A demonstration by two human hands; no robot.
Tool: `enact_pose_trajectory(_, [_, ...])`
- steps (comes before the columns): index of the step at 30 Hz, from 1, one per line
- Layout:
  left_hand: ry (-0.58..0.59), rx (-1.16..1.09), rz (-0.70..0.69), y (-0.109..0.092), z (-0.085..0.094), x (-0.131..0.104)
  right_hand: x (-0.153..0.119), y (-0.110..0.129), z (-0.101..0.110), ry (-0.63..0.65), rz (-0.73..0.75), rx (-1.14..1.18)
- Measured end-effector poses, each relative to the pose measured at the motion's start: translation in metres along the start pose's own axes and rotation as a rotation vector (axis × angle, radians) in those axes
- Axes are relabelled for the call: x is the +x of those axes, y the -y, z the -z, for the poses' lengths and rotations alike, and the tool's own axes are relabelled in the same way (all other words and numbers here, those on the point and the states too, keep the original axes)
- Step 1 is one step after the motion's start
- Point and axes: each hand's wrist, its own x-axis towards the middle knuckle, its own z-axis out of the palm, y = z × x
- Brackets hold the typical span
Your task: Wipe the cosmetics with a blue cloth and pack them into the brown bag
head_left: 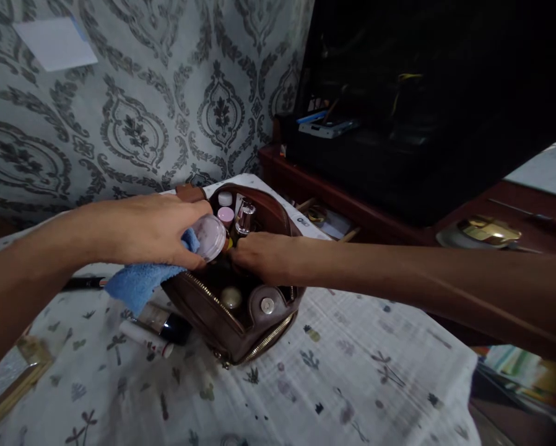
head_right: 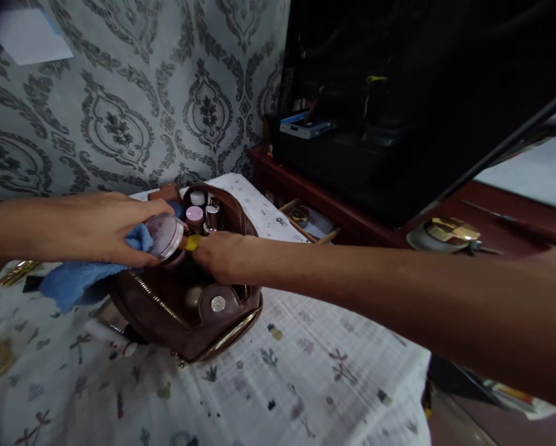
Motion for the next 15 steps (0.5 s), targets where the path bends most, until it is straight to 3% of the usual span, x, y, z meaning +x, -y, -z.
enact_pose_trajectory(4, [0.004, -0.005, -0.011, -0.002, 0.000, -0.002, 0.001, -0.004, 0.000, 0.090, 0.028, -0.027])
enact_pose_trajectory(11, [0.021, 0.031, 0.020, 0.002, -0.004, 0.002, 0.002, -0.016, -0.014, -0.025, 0.137, 0.012])
enact_pose_trajectory(15, [0.047, 0.044, 0.036, 0.000, -0.003, 0.003, 0.003, -0.016, -0.013, 0.021, 0.141, 0.007])
